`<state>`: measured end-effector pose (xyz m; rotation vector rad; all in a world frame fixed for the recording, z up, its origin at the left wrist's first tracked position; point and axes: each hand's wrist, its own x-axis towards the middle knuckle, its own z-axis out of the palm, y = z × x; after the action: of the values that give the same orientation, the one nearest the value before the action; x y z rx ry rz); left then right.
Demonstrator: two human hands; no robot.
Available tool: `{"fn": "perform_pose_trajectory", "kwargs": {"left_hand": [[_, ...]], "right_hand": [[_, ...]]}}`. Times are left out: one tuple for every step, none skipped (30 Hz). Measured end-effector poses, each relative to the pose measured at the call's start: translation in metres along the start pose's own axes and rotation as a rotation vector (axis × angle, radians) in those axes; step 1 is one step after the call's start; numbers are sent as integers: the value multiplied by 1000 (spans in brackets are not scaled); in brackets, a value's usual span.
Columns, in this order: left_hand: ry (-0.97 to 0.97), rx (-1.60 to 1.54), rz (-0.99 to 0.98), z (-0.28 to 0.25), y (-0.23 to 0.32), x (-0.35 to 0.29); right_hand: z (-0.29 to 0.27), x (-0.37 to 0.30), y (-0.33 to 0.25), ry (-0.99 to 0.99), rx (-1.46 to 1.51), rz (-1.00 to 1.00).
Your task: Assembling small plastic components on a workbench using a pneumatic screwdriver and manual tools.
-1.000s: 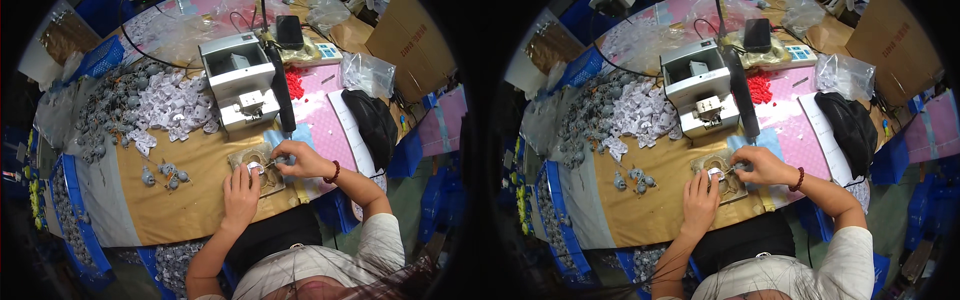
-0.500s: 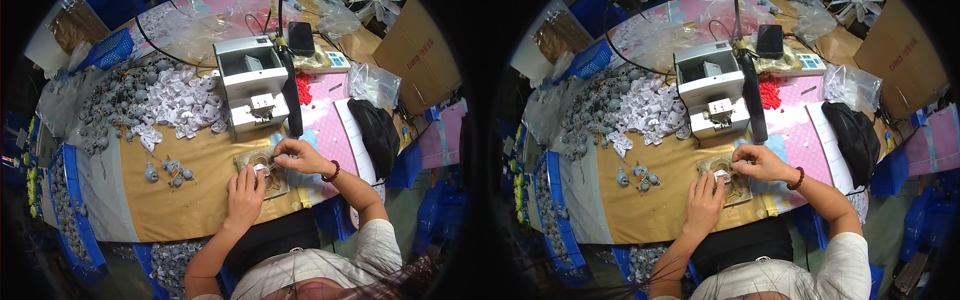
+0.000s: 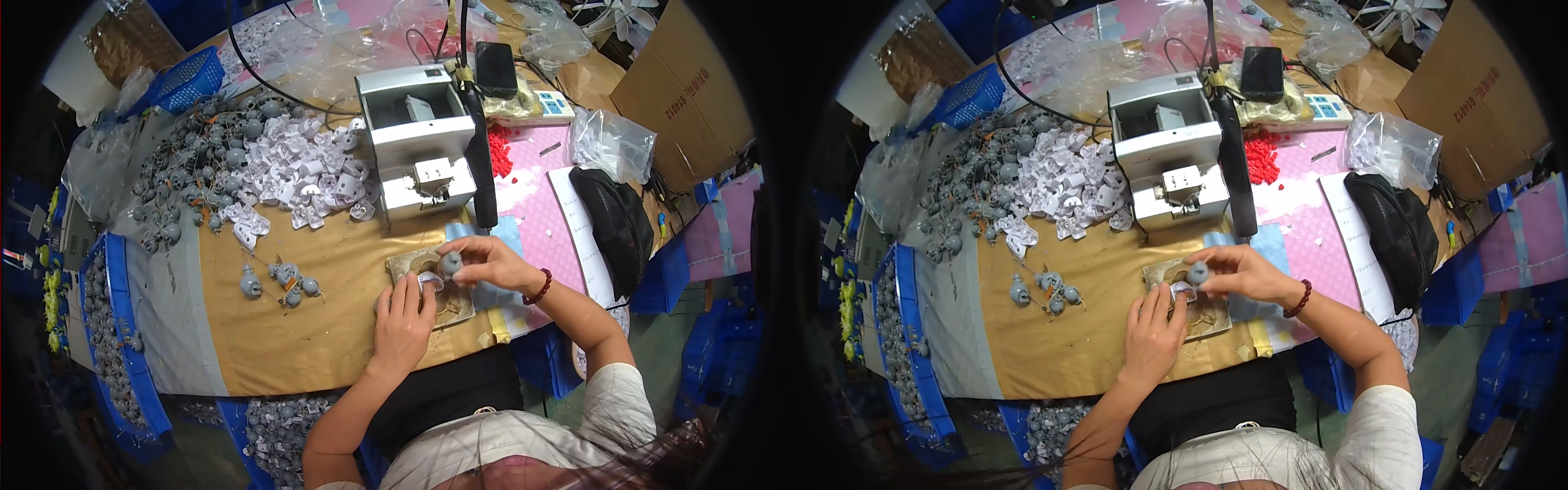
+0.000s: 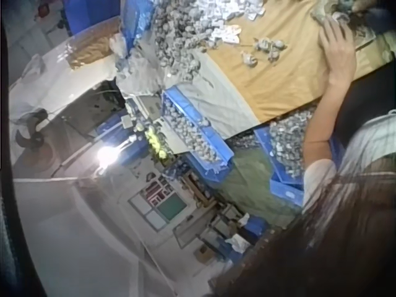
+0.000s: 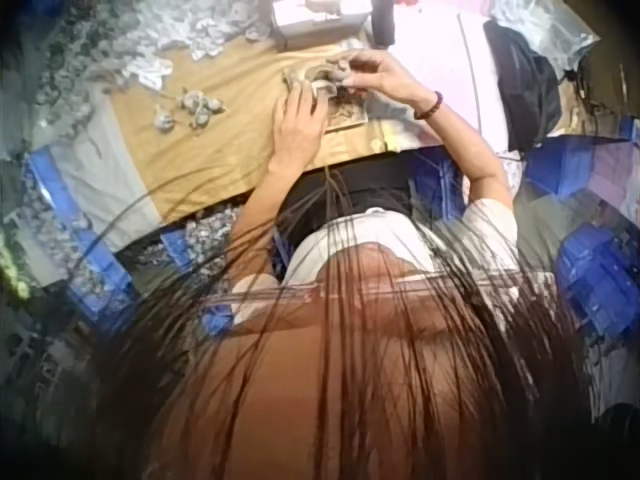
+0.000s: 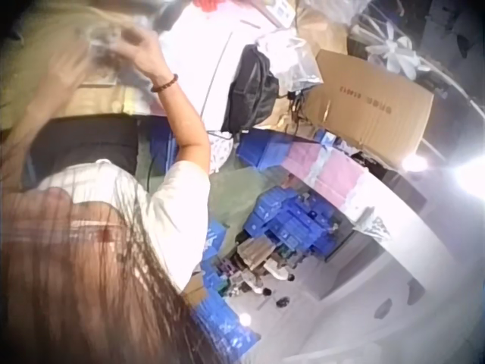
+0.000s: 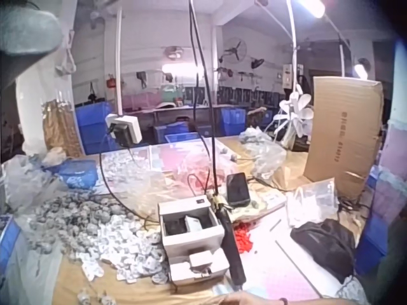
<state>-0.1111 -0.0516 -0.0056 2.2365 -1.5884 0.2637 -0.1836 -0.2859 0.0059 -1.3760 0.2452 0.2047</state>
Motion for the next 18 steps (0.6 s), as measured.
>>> {"fn": "perform_pose_trajectory", "kwargs": {"left_hand": [[6,-11,2,0,0,0],[16,-18,5,0,-2,2],[28,-34,9,0,-3,2],[45,-48,7,1,-4,4],[56,-65,3,2,-4,3],[70,-78,-12,3,-4,2],[86,-96,-39,3,-4,2],[102,-116,-64,3,-3,3],[118,-143,-100,4,-1,4],[127,-162,-130,4,-1,4],[137,-181,-159,5,0,5],[138,-190,-181,6,-2,6],[143,-196,-194,6,-3,7],[147,-203,-209,7,-3,7],[153,-205,-214,7,-3,8],[146,-214,-224,6,-4,8],[139,-221,-234,4,-6,9],[117,-241,-250,2,-5,12]], "right_hand": [[1,2,-1,-8,-12,38],[2,5,-1,1,-99,19],[3,7,0,14,-185,2],[5,9,1,46,-346,-72],[7,9,0,66,-481,-126],[10,13,-2,89,-616,-182],[15,14,-6,99,-725,-219],[18,14,-10,110,-835,-257],[20,13,-12,119,-895,-260],[21,13,-13,128,-955,-263],[22,13,-13,137,-1015,-267],[23,13,-10,167,-1020,-314],[24,15,-5,198,-1025,-361],[24,14,-4,213,-1014,-352],[26,14,-4,228,-1002,-342],[27,12,-7,227,-974,-276],[29,11,-10,225,-945,-210],[30,10,-9,208,-937,-204]]}}
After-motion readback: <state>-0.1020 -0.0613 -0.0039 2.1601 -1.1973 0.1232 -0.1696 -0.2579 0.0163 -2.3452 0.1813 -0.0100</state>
